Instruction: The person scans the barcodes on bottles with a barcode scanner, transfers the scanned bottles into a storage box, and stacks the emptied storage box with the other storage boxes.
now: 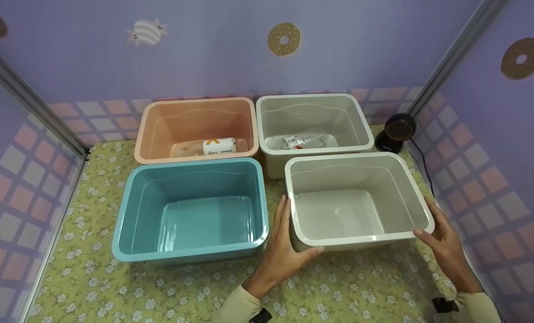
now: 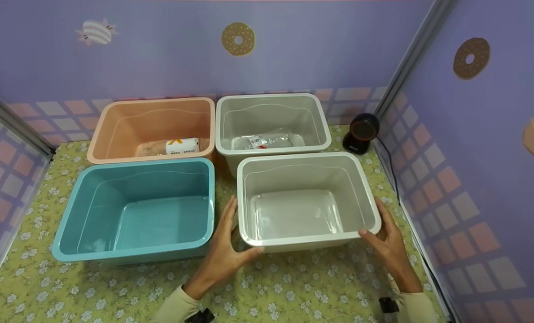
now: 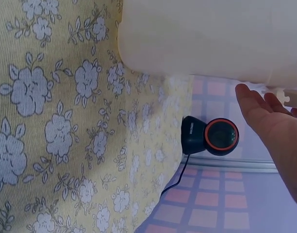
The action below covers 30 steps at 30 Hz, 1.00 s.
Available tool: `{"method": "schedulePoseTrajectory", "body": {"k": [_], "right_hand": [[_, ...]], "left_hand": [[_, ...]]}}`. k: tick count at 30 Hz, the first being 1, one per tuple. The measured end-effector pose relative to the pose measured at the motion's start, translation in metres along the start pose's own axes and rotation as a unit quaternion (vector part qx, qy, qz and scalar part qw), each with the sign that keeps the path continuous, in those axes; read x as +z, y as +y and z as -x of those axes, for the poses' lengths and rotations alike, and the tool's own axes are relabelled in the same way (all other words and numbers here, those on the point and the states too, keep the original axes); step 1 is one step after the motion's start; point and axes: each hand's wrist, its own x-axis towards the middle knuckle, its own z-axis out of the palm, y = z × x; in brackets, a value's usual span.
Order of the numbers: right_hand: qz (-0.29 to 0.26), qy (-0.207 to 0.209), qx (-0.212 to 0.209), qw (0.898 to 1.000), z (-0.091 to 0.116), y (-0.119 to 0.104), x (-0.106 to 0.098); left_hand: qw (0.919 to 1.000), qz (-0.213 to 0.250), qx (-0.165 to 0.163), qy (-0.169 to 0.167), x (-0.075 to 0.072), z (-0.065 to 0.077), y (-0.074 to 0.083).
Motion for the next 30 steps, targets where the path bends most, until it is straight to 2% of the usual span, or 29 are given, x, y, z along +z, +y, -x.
{"method": "schedulePoseTrajectory", "body": {"k": [4, 11, 15, 19, 24, 30], "right_hand": [[0.015, -0.013, 0.017, 1.000, 0.000, 0.001, -0.004], [-0.021, -0.035, 0.026, 0.999, -0.002, 0.003, -0.007], [-0.022, -0.041, 0.027, 0.999, -0.003, 0.004, -0.007], [-0.038, -0.044, 0.020, 0.998, -0.001, 0.005, -0.006], [-0.064, -0.027, 0.011, 0.998, -0.001, 0.005, -0.005], [-0.079, -0.030, -0.016, 0.996, 0.002, 0.004, -0.008]], "left_hand": [[0.9999, 0.007, -0.013, -0.004, 0.002, 0.000, -0.005], [0.9990, 0.031, -0.028, -0.016, 0.005, -0.001, -0.009], [0.9981, 0.046, -0.034, -0.022, 0.005, -0.002, -0.011], [0.9975, 0.053, -0.037, -0.027, 0.005, -0.003, -0.012], [0.9962, 0.066, -0.050, -0.030, 0.006, -0.003, -0.012], [0.9943, 0.084, -0.059, -0.028, 0.007, -0.002, -0.008]]}}
